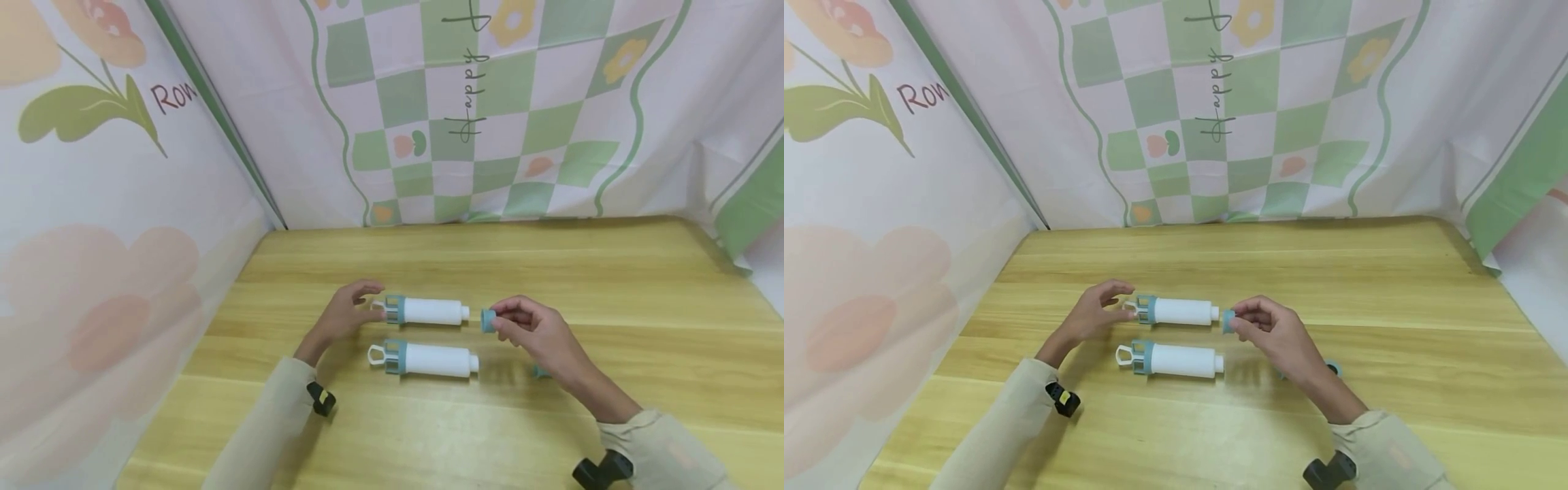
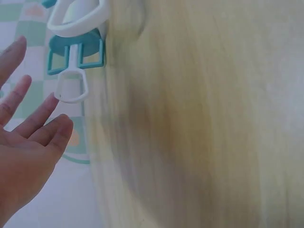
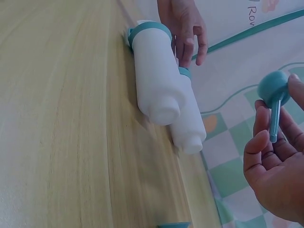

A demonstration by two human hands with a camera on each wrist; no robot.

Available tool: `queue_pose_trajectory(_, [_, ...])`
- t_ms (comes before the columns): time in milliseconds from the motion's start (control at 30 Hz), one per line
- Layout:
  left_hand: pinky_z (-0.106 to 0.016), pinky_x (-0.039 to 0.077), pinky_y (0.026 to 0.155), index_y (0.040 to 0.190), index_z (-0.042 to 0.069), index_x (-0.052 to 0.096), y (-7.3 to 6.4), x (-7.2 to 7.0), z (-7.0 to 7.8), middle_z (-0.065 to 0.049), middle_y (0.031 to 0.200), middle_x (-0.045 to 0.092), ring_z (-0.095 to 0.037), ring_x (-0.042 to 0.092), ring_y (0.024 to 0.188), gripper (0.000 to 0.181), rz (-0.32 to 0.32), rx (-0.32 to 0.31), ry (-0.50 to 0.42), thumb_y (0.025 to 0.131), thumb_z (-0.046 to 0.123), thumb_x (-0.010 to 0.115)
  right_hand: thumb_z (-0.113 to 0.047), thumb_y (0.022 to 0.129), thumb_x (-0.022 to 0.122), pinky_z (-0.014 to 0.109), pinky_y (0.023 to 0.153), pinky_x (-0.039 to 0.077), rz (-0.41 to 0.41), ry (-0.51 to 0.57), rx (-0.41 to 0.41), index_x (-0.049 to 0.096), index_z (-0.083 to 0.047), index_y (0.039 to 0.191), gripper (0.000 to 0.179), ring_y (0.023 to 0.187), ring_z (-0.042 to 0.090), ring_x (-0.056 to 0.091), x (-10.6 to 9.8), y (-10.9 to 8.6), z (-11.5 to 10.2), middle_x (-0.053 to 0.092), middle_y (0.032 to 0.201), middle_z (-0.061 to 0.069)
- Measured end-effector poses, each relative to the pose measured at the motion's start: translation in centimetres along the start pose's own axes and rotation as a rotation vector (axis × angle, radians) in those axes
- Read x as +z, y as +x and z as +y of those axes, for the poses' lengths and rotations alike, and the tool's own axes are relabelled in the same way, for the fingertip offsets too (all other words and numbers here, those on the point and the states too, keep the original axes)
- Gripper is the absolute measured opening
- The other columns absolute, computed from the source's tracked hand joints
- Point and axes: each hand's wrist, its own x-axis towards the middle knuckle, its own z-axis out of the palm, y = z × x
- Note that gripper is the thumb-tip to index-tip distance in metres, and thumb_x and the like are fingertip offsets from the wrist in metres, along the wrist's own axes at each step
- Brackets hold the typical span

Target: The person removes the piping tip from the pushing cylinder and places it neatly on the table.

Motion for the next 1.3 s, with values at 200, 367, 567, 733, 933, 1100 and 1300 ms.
queue_pose_trajectory(200, [-0.049, 0.038, 0.108, 0.129, -0.001, 0.059, -0.4, 0.0, 0.7, -0.019, 0.131, 0.06, -0.037, 0.052, 0.125, 0.049, 0.05, 0.037, 0.078, 0.086, 0.01, 0.079, -0.017, 0.102, 0.06, 0.029, 0.069, 0.054, 0.01, -0.009, -0.009, 0.06, 0.004, 0.119, 0.027, 0.083, 0.019, 0.066, -0.1, -0.1, -0.2, 0.069, 0.098, 0.007])
queue_pose_trajectory(367, [-0.047, 0.042, 0.105, 0.125, -0.001, 0.062, -0.8, 0.3, 1.8, -0.015, 0.126, 0.064, -0.034, 0.056, 0.121, 0.047, 0.117, 0.065, 0.136, 0.084, 0.007, 0.081, -0.016, 0.102, 0.06, 0.029, 0.068, 0.054, 0.018, -0.008, -0.023, 0.061, 0.004, 0.12, 0.026, 0.081, 0.018, 0.066, 0.0, -0.1, -0.3, 0.07, 0.096, 0.006])
queue_pose_trajectory(567, [-0.049, 0.049, 0.096, 0.121, 0.003, 0.065, -1.5, 1.3, 2.8, -0.015, 0.12, 0.067, -0.028, 0.061, 0.113, 0.042, 0.21, 0.088, 0.148, 0.082, 0.005, 0.081, -0.015, 0.102, 0.061, 0.029, 0.068, 0.054, 0.021, -0.001, -0.031, 0.062, 0.003, 0.119, 0.026, 0.081, 0.02, 0.066, 0.1, -0.2, -0.4, 0.069, 0.096, 0.007])
queue_pose_trajectory(733, [-0.052, 0.051, 0.091, 0.117, 0.005, 0.066, -2.4, 2.1, 3.2, -0.017, 0.114, 0.069, -0.03, 0.064, 0.108, 0.038, 0.27, 0.084, 0.107, 0.082, 0.003, 0.081, -0.014, 0.101, 0.062, 0.028, 0.068, 0.054, 0.022, 0.004, -0.04, 0.062, 0.002, 0.119, 0.025, 0.081, 0.02, 0.066, 0.2, -0.3, -0.5, 0.07, 0.098, 0.009])
queue_pose_trajectory(933, [-0.054, 0.05, 0.091, 0.118, 0.003, 0.065, -3.0, 2.5, 3.7, -0.02, 0.114, 0.069, -0.038, 0.063, 0.109, 0.039, 0.291, 0.073, 0.002, 0.082, 0.002, 0.081, -0.013, 0.101, 0.062, 0.026, 0.067, 0.052, 0.012, 0.026, -0.057, 0.062, 0.002, 0.12, 0.024, 0.081, 0.02, 0.066, 0.5, -0.3, -0.5, 0.07, 0.099, 0.011])
queue_pose_trajectory(1100, [-0.059, 0.049, 0.09, 0.118, -0.003, 0.064, -3.1, 3.3, 4.5, -0.022, 0.108, 0.068, -0.045, 0.062, 0.104, 0.042, 0.296, 0.072, -0.041, 0.079, -0.008, 0.079, -0.013, 0.101, 0.062, 0.026, 0.067, 0.052, 0.017, 0.026, -0.051, 0.061, 0.002, 0.12, 0.024, 0.081, 0.021, 0.066, 0.5, -0.4, -0.7, 0.07, 0.099, 0.01])
queue_pose_trajectory(1300, [-0.056, 0.051, 0.089, 0.12, -0.002, 0.063, -3.5, 4.0, 5.3, -0.024, 0.103, 0.067, -0.042, 0.064, 0.099, 0.045, 0.253, 0.099, -0.057, 0.079, -0.005, 0.08, -0.013, 0.101, 0.062, 0.027, 0.068, 0.053, 0.023, 0.021, -0.049, 0.061, 0.002, 0.119, 0.024, 0.081, 0.021, 0.066, 0.6, -0.6, -0.9, 0.071, 0.098, 0.008])
